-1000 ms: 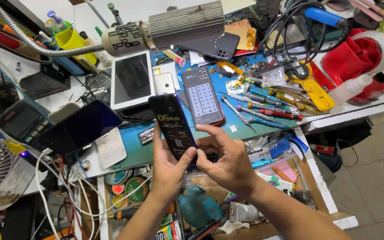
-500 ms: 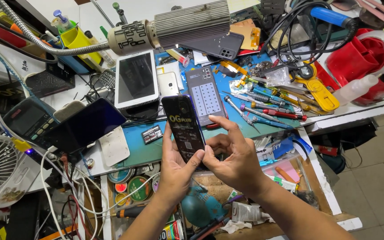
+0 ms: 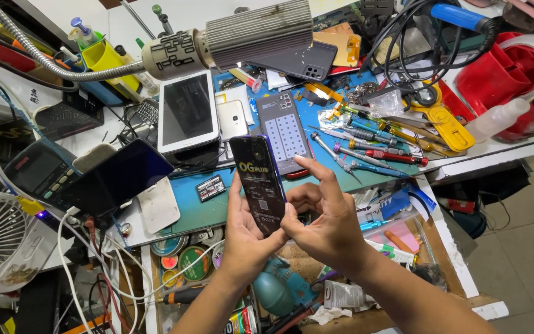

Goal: Disassembling a mobile phone to access internal components for repair on a cluttered workbench.

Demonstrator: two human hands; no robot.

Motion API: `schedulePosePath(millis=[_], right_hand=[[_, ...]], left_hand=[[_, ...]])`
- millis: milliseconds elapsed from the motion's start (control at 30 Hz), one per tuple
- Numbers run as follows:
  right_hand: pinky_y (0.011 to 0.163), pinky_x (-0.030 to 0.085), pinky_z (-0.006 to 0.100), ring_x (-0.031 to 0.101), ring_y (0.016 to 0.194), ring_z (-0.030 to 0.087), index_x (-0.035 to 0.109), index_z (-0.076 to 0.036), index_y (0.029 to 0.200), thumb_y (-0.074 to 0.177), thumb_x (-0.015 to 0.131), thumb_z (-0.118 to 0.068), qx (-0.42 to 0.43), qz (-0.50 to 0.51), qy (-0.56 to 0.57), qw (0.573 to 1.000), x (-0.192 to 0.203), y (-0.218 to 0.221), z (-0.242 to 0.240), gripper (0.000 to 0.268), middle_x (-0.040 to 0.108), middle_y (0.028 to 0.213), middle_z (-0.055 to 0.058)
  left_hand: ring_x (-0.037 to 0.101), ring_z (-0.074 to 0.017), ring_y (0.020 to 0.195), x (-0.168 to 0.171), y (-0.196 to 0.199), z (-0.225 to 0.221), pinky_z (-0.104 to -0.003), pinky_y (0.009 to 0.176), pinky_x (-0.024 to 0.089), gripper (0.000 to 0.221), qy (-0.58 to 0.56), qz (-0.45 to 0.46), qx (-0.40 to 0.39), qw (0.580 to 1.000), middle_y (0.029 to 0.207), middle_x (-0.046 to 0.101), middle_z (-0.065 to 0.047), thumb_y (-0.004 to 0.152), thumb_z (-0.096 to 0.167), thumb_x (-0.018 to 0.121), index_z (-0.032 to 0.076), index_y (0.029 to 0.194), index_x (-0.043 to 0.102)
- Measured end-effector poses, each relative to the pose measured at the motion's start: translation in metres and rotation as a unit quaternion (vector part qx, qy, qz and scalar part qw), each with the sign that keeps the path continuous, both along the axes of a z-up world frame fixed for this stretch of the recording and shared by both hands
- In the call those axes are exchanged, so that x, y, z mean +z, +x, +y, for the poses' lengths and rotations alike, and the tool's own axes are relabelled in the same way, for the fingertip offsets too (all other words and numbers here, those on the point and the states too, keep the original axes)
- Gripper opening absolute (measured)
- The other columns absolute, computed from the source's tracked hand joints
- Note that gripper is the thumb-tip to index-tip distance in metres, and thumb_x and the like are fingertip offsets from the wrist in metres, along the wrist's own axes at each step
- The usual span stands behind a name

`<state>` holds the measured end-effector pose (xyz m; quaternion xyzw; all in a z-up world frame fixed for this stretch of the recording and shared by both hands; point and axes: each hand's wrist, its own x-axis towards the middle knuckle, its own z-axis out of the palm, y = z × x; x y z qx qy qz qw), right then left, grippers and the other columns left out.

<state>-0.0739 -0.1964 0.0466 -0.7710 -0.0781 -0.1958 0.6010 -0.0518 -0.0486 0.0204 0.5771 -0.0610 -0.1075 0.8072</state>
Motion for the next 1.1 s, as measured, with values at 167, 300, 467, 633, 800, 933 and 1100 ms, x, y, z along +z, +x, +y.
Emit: schedulePosePath(millis=[167,300,467,633,800,933,1100], right_hand=[[0.081,0.066,0.025,0.075,0.079,0.014,0.041,-0.004,0.147,0.089,0.069,-0.004,0.024,0.006,0.033,0.999,0.002,0.000,-0.002,0.065,0.077,0.093,0.010],[0.090,0.067,0.029,0.081,0.093,0.019,0.040,-0.004,0.146,0.090,0.069,-0.006,0.048,-0.031,0.049,0.997,0.005,-0.004,-0.002,0.063,0.079,0.101,0.014],[0.089,0.069,0.027,0.081,0.092,0.020,0.039,0.001,0.146,0.090,0.070,-0.001,0.037,-0.118,0.012,0.992,0.004,-0.006,0.002,0.064,0.079,0.106,0.014],[0.085,0.068,0.024,0.080,0.093,0.018,0.038,0.002,0.146,0.089,0.072,0.002,0.007,-0.163,-0.017,0.987,-0.001,-0.007,-0.002,0.066,0.079,0.106,0.014],[0.091,0.068,0.028,0.080,0.096,0.019,0.040,0.001,0.146,0.090,0.074,-0.001,-0.014,-0.183,-0.012,0.983,0.001,-0.008,-0.007,0.065,0.078,0.106,0.014],[0.094,0.066,0.029,0.080,0.098,0.019,0.042,0.001,0.145,0.091,0.074,-0.005,-0.032,-0.187,-0.032,0.981,0.003,-0.010,-0.012,0.063,0.079,0.106,0.013],[0.091,0.064,0.029,0.079,0.094,0.018,0.041,-0.002,0.146,0.095,0.073,-0.011,-0.058,-0.208,-0.031,0.976,0.000,-0.013,-0.013,0.061,0.076,0.102,0.012]], left_hand=[[0.063,-0.0216,0.114,-0.001,0.003,0.001,-0.038,0.100,0.053,0.117,-0.039,0.005,0.012,0.999,0.129,0.058,-0.016,0.074,0.008,0.083,0.014,0.163,0.008],[0.063,-0.0282,0.118,0.007,0.008,0.005,-0.044,0.102,0.052,0.104,-0.131,0.022,0.036,0.991,0.128,0.062,-0.017,0.078,0.002,0.079,0.021,0.162,0.020],[0.061,-0.0191,0.092,0.023,0.009,-0.001,-0.033,0.084,0.054,0.095,-0.168,0.083,0.060,0.981,0.104,0.058,-0.008,0.080,0.002,0.076,0.025,0.159,0.029],[0.063,-0.0260,0.101,0.037,0.007,-0.013,-0.039,0.088,0.056,0.092,-0.176,0.139,0.068,0.972,0.114,0.060,-0.013,0.077,0.005,0.075,0.025,0.157,0.033],[0.065,-0.0290,0.108,0.043,0.005,-0.025,-0.038,0.089,0.053,0.089,-0.177,0.162,0.096,0.966,0.121,0.064,-0.016,0.076,0.003,0.073,0.027,0.154,0.038],[0.066,-0.0255,0.103,0.044,0.001,-0.034,-0.038,0.088,0.054,0.090,-0.164,0.168,0.107,0.966,0.113,0.065,-0.012,0.075,0.005,0.075,0.029,0.154,0.038],[0.062,-0.0140,0.076,0.040,-0.009,-0.048,-0.027,0.070,0.055,0.070,-0.247,0.162,0.138,0.945,0.090,0.060,-0.004,0.081,0.003,0.074,0.022,0.142,0.047]])
